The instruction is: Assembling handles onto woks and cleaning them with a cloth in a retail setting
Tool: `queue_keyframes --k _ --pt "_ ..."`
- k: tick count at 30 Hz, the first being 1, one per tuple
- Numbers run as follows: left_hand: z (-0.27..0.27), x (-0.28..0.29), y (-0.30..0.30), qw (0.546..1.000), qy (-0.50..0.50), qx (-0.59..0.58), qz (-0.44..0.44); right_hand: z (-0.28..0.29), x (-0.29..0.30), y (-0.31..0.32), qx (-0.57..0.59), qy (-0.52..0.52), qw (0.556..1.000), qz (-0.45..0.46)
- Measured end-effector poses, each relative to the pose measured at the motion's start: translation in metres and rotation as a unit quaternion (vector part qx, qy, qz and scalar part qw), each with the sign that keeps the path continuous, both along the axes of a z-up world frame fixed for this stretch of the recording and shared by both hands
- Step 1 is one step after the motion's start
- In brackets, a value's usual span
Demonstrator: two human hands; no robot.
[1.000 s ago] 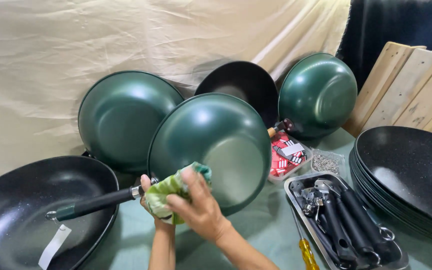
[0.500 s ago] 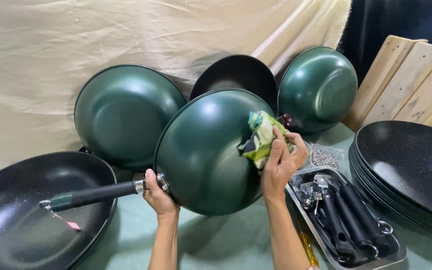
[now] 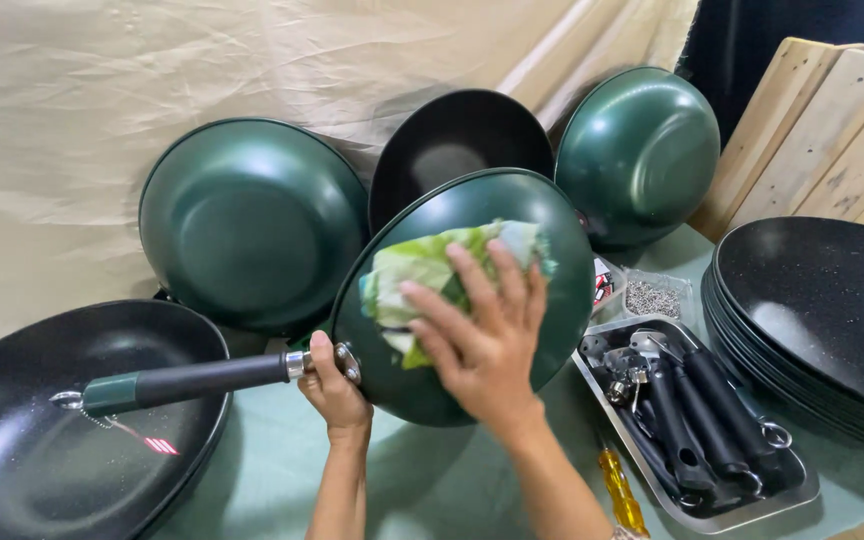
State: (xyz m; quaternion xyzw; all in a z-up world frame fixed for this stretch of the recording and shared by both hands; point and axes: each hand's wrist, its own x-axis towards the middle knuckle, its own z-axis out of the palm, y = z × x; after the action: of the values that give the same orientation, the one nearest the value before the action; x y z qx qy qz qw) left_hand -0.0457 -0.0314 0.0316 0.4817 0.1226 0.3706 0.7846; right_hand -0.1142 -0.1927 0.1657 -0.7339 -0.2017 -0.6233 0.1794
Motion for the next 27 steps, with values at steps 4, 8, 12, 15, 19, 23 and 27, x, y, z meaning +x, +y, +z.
queue_keyframes --k 4,8,12,15,19,23,27 --pt "0.03 -0.009 -0.001 1.0 -0.001 -0.009 0.009 -0.011 0.031 -0.063 0.144 0.063 0.986 0.055" --pt "0.025 -0.007 0.003 0.998 -0.002 -0.047 0.033 -0.038 0.067 -0.091 0.473 0.171 0.84 0.204" --pt "0.012 0.0 0.006 0.997 0.005 -0.054 0.056 -0.115 0.141 -0.134 0.699 0.257 0.614 0.262" --pt "0.002 0.002 0.008 0.998 -0.002 -0.025 0.063 -0.062 0.087 -0.089 0.469 0.165 0.833 0.242" --pt "0.01 -0.005 -0.001 0.998 -0.001 0.031 0.047 -0.037 0.044 -0.03 0.25 0.132 0.955 0.093" --pt "0.03 -0.021 -0.002 0.997 -0.038 0.059 0.035 -0.045 0.016 0.037 -0.017 0.015 1.0 0.01" --pt "0.057 -0.033 -0.002 0.998 -0.037 0.011 0.042 -0.058 0.022 0.054 -0.074 -0.04 0.996 -0.008"
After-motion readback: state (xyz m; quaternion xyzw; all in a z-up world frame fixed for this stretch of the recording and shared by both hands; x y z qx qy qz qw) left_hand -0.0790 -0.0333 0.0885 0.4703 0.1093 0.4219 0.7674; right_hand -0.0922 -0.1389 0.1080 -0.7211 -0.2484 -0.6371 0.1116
